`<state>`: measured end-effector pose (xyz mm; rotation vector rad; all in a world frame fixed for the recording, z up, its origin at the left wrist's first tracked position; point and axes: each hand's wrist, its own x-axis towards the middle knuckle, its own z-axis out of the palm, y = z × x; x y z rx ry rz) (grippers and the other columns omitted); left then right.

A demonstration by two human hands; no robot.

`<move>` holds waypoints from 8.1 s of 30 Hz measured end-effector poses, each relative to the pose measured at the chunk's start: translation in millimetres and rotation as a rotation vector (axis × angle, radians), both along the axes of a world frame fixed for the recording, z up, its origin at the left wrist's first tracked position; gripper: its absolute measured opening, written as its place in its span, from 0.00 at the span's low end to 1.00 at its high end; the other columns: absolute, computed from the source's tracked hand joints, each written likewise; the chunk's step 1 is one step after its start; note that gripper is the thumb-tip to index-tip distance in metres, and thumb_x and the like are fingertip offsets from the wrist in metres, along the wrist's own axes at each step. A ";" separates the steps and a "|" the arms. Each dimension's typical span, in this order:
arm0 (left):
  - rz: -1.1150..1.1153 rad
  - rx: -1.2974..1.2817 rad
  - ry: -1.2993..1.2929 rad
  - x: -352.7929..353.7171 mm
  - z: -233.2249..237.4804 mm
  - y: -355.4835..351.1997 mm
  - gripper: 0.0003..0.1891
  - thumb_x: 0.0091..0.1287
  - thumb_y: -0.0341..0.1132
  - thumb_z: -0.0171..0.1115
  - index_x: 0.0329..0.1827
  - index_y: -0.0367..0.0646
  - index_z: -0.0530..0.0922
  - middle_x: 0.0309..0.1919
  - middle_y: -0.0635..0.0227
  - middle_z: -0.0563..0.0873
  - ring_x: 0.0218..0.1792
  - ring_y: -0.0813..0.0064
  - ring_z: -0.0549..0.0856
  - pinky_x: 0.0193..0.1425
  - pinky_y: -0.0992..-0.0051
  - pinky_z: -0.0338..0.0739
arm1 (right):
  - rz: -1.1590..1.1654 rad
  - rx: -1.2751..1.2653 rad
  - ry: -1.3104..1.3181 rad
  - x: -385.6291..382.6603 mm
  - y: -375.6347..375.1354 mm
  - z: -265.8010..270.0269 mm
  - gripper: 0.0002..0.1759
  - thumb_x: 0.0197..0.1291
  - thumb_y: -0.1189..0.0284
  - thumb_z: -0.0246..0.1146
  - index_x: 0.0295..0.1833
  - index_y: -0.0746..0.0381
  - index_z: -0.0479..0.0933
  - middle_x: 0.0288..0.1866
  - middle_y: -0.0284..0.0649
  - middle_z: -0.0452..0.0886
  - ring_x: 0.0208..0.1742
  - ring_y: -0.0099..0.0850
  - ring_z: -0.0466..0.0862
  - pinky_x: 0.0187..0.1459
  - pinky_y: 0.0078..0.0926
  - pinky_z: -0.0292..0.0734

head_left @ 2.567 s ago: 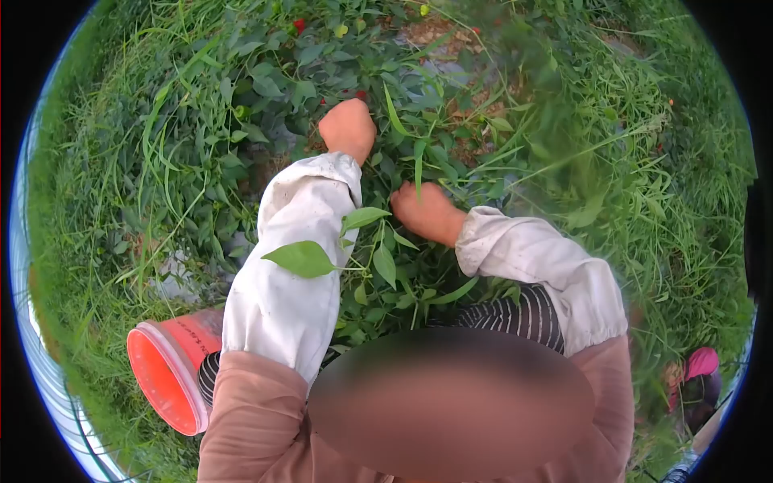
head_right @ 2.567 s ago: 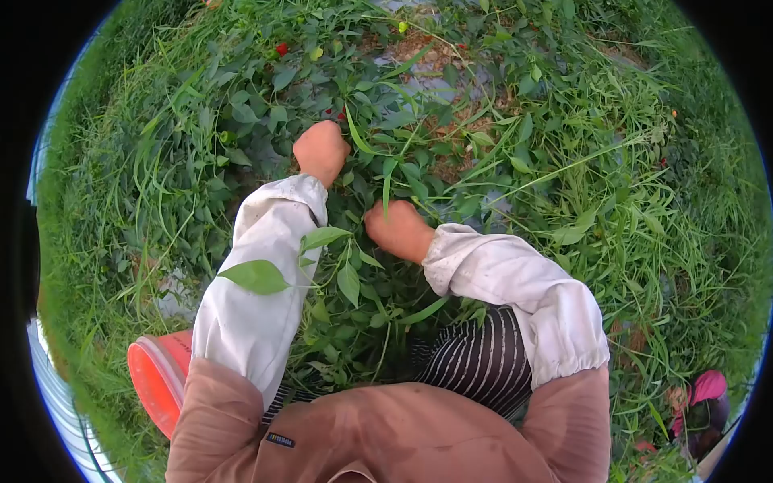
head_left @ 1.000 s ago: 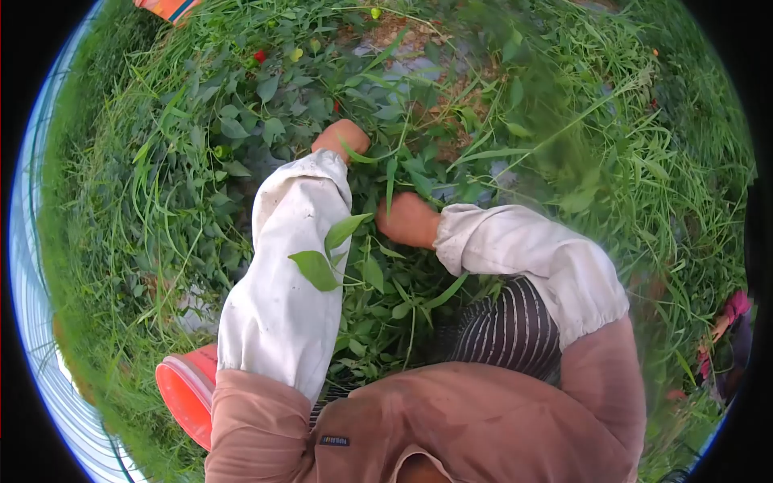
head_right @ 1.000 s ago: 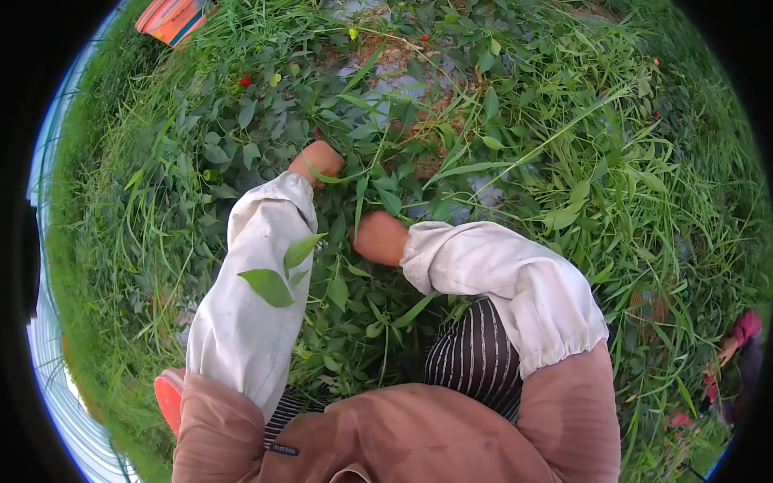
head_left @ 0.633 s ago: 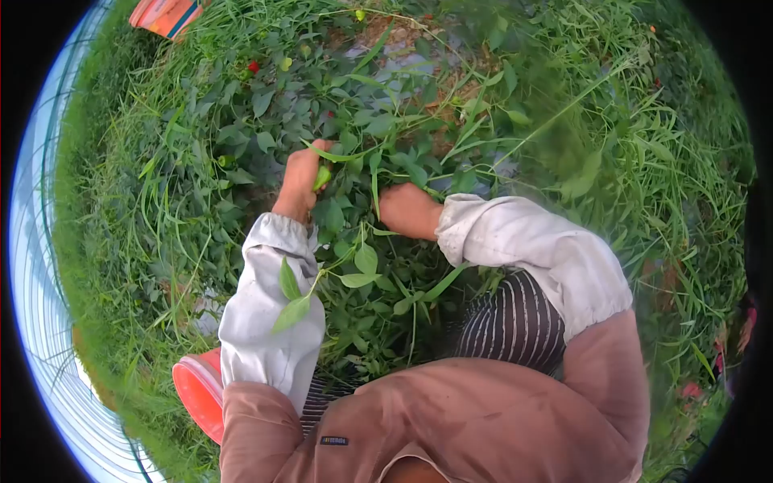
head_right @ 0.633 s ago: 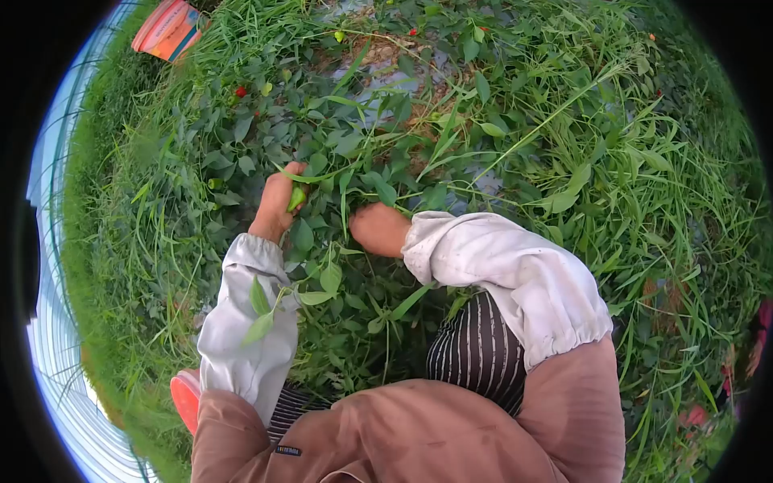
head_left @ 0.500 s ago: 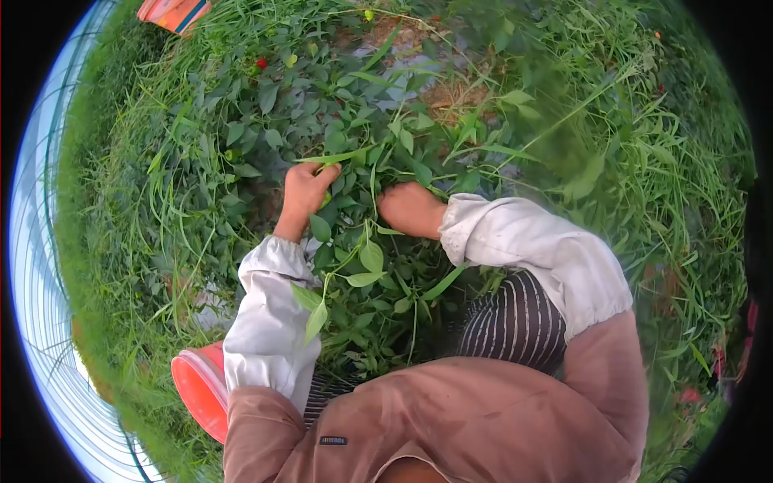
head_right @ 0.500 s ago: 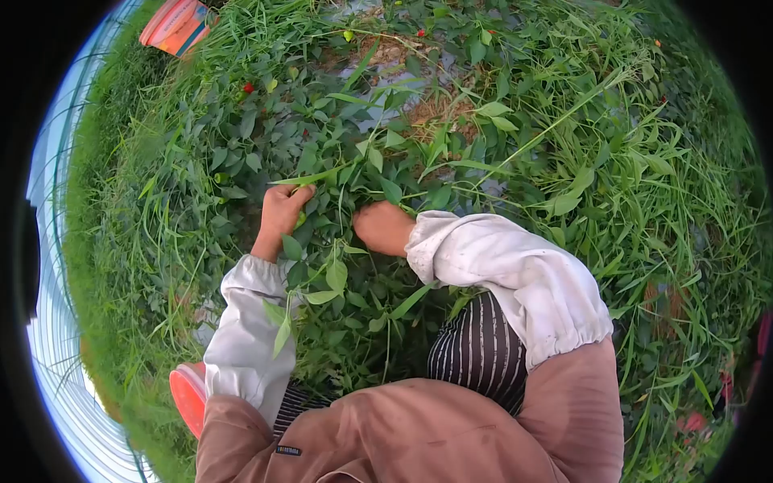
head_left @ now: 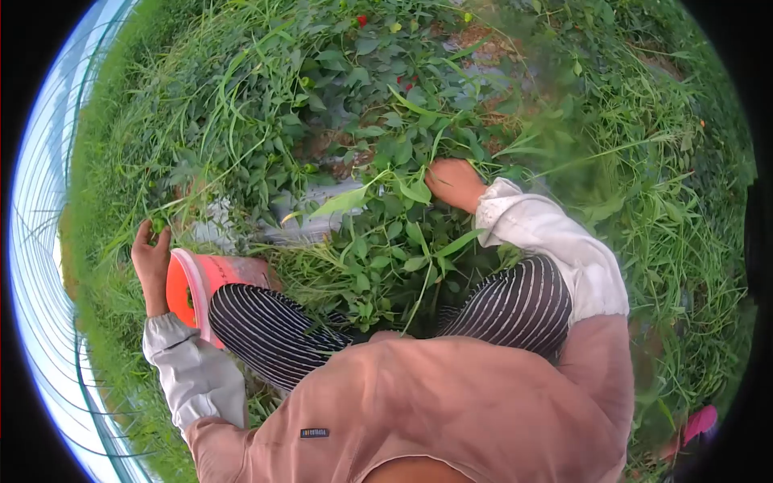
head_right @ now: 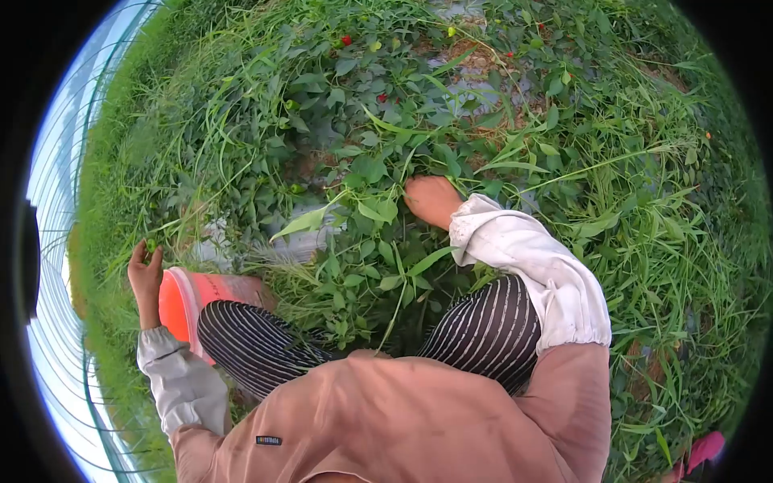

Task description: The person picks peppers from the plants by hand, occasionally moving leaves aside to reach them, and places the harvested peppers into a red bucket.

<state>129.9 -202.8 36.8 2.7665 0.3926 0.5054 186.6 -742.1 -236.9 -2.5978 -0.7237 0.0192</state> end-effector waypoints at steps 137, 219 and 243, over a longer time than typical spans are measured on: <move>-0.099 -2.114 0.298 58.5 -290.0 -106.0 0.09 0.69 0.38 0.57 0.43 0.43 0.79 0.33 0.72 0.83 0.31 0.81 0.80 0.34 0.81 0.73 | -0.256 0.930 0.902 28.1 316.1 109.7 0.11 0.57 0.77 0.63 0.46 0.66 0.78 0.29 0.34 0.81 0.28 0.20 0.81 0.29 0.17 0.74; -0.249 -2.500 -0.461 46.7 -259.5 38.9 0.16 0.76 0.44 0.47 0.30 0.47 0.69 0.23 0.72 0.70 0.31 0.73 0.70 0.35 0.71 0.72 | -0.212 0.596 0.514 172.6 370.9 -5.9 0.22 0.53 0.70 0.71 0.55 0.64 0.80 0.38 0.43 0.87 0.39 0.36 0.86 0.43 0.31 0.78; -0.326 -2.462 -0.421 38.0 -260.0 40.6 0.16 0.76 0.46 0.47 0.30 0.47 0.68 0.24 0.72 0.69 0.31 0.73 0.72 0.33 0.72 0.74 | 0.563 0.852 0.480 10.3 467.5 207.2 0.18 0.56 0.64 0.64 0.40 0.71 0.78 0.37 0.56 0.79 0.42 0.51 0.80 0.47 0.42 0.74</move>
